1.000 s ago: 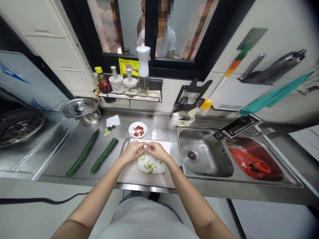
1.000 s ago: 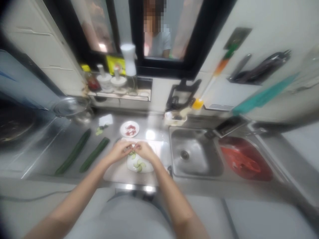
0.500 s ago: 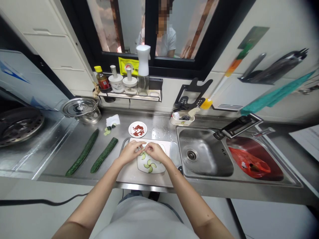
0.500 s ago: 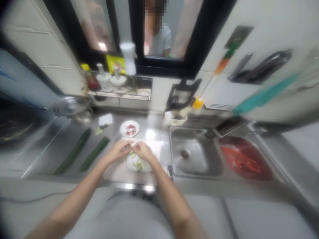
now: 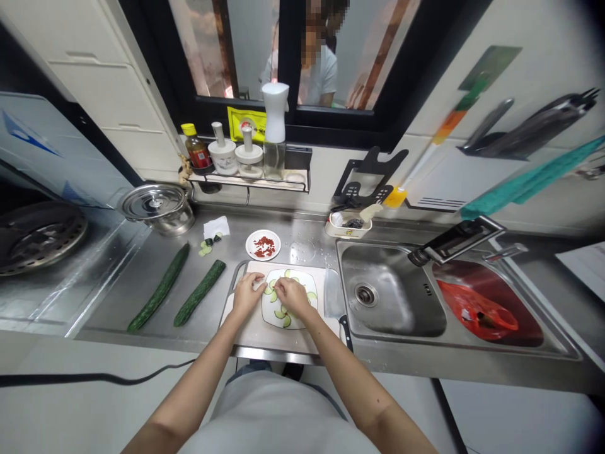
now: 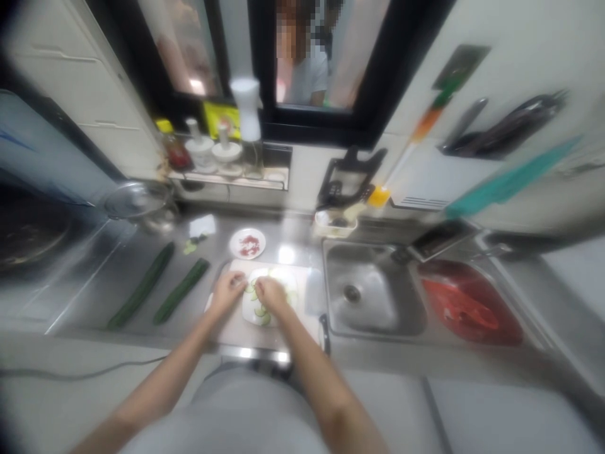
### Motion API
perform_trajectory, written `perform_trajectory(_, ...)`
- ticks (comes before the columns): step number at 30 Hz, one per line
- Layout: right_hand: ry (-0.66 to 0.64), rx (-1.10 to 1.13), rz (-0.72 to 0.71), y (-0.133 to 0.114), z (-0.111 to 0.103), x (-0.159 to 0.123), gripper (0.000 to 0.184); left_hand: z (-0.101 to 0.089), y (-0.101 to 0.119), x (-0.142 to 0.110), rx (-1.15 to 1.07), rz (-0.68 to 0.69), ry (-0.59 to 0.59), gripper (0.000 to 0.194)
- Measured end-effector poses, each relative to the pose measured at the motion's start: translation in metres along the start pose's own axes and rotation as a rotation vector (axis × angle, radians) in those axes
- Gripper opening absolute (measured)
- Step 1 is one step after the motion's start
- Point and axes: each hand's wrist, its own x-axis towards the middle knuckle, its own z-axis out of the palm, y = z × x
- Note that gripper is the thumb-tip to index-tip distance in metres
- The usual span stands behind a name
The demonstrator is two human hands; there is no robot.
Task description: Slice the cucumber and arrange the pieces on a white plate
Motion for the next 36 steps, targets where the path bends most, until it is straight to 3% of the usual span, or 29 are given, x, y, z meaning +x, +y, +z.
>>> perform_trajectory(8, -0.054, -0.093, 0.011, 0.004, 0.014, 0.003, 0.024, 0.014, 0.001, -0.008, 0.020, -0.056, -0.023, 0.016)
perform_trajectory(36, -0.087, -0.113, 0.053, 0.005, 0.028, 0.011, 0.024, 0.023, 0.006, -0.005, 0.145, -0.054, -0.077, 0.020)
